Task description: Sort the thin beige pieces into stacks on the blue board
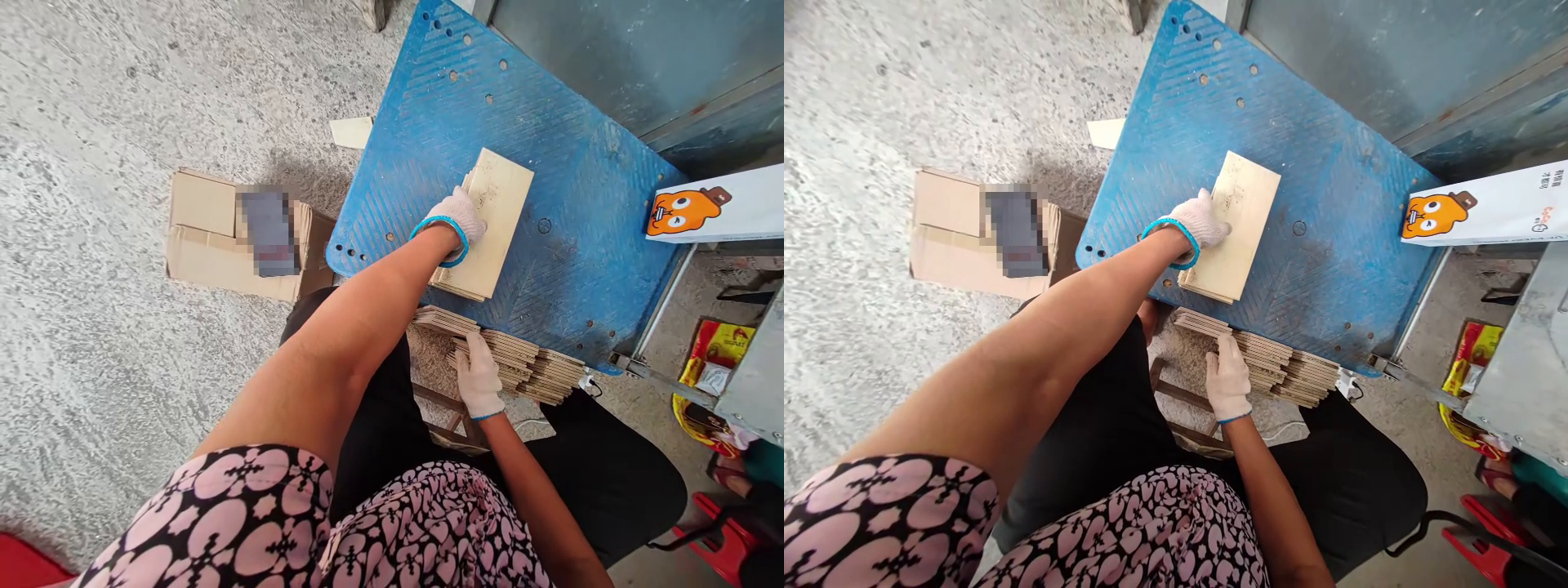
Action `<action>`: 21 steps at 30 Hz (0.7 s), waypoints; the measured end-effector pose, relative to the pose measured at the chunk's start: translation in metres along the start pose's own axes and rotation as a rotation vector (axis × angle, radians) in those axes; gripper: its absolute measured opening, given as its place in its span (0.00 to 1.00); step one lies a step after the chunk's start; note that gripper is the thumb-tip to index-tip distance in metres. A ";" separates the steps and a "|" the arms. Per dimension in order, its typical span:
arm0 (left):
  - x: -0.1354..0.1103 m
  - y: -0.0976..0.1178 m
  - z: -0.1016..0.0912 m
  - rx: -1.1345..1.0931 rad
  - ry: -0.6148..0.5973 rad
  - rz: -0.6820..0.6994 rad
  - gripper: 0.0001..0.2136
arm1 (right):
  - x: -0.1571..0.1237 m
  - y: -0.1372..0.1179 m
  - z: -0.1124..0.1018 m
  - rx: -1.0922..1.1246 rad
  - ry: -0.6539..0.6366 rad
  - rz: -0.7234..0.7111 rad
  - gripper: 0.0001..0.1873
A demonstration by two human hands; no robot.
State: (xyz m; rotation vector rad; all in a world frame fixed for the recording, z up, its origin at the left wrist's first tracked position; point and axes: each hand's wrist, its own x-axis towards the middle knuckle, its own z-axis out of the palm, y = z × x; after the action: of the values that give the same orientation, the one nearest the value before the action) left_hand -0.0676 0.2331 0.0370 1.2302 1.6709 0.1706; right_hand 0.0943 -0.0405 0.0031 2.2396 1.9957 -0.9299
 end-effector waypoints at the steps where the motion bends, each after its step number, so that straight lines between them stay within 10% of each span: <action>1: 0.000 -0.001 -0.001 0.030 0.004 0.016 0.29 | 0.000 -0.002 -0.002 -0.037 -0.027 -0.021 0.21; 21: -0.007 0.006 -0.013 0.226 -0.006 0.067 0.27 | 0.014 -0.022 -0.019 -0.406 -0.071 -0.095 0.20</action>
State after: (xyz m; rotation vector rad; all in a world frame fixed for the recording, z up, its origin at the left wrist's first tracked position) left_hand -0.0741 0.2357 0.0514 1.4547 1.6789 0.0188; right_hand 0.0830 -0.0162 0.0210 1.8842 2.0500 -0.5358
